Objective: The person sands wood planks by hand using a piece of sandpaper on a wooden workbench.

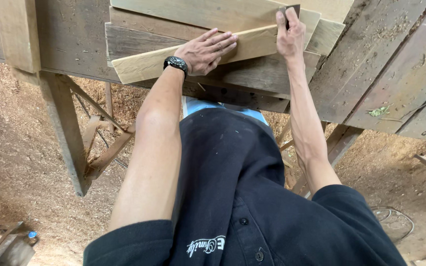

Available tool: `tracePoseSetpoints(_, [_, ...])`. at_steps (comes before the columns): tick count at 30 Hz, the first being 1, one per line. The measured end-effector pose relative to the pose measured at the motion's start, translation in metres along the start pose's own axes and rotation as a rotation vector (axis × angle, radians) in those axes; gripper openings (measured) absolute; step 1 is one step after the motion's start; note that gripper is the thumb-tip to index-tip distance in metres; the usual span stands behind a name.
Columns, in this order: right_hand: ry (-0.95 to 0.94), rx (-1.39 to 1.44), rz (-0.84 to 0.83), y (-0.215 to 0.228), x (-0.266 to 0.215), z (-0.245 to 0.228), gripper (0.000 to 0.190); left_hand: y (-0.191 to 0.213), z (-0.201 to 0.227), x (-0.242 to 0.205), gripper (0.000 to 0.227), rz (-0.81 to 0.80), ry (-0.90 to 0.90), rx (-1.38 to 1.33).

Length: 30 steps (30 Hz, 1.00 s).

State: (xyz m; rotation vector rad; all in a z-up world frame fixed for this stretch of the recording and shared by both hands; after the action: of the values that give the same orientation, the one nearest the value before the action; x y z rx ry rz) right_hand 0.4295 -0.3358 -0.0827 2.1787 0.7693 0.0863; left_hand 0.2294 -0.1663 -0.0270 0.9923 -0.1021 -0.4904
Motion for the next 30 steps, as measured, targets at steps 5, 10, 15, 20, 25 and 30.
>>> tracePoseSetpoints(5, [0.094, -0.021, 0.051, 0.018, -0.061, -0.012, 0.029, -0.003, 0.0, 0.002, 0.065, -0.03, 0.016, -0.132])
tracePoseSetpoints(10, [-0.005, -0.066, 0.008, 0.014, -0.079, 0.005, 0.033, 0.0, 0.003, 0.001, 0.065, -0.004, -0.015, 0.02])
tracePoseSetpoints(15, [0.047, -0.013, 0.025, -0.003, -0.01, 0.004, 0.03, -0.003, 0.001, 0.002, 0.064, -0.013, 0.0, -0.039])
tracePoseSetpoints(20, [0.182, 0.014, 0.094, 0.02, -0.048, -0.016, 0.022, 0.004, 0.001, 0.004, 0.066, -0.037, 0.011, -0.065])
tracePoseSetpoints(25, [0.033, 0.036, -0.02, 0.017, -0.058, -0.009, 0.026, 0.003, 0.002, 0.002, 0.063, -0.015, 0.01, -0.025])
tracePoseSetpoints(30, [-0.092, -0.036, -0.077, -0.007, 0.0, 0.015, 0.032, 0.001, 0.003, 0.002, 0.064, 0.005, -0.008, 0.06])
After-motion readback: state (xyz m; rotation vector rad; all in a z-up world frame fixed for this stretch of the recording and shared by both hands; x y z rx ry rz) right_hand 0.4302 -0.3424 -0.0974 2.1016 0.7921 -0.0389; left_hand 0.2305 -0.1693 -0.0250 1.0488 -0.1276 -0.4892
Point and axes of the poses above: each hand's wrist, its own x-axis towards the middle knuckle, its own y-axis out of the back of the hand, z = x × y, the point moved 10 cm from there along x, towards the middle knuckle, and after that the axes turned 15 degrees about -x, right-handed, at the moved point
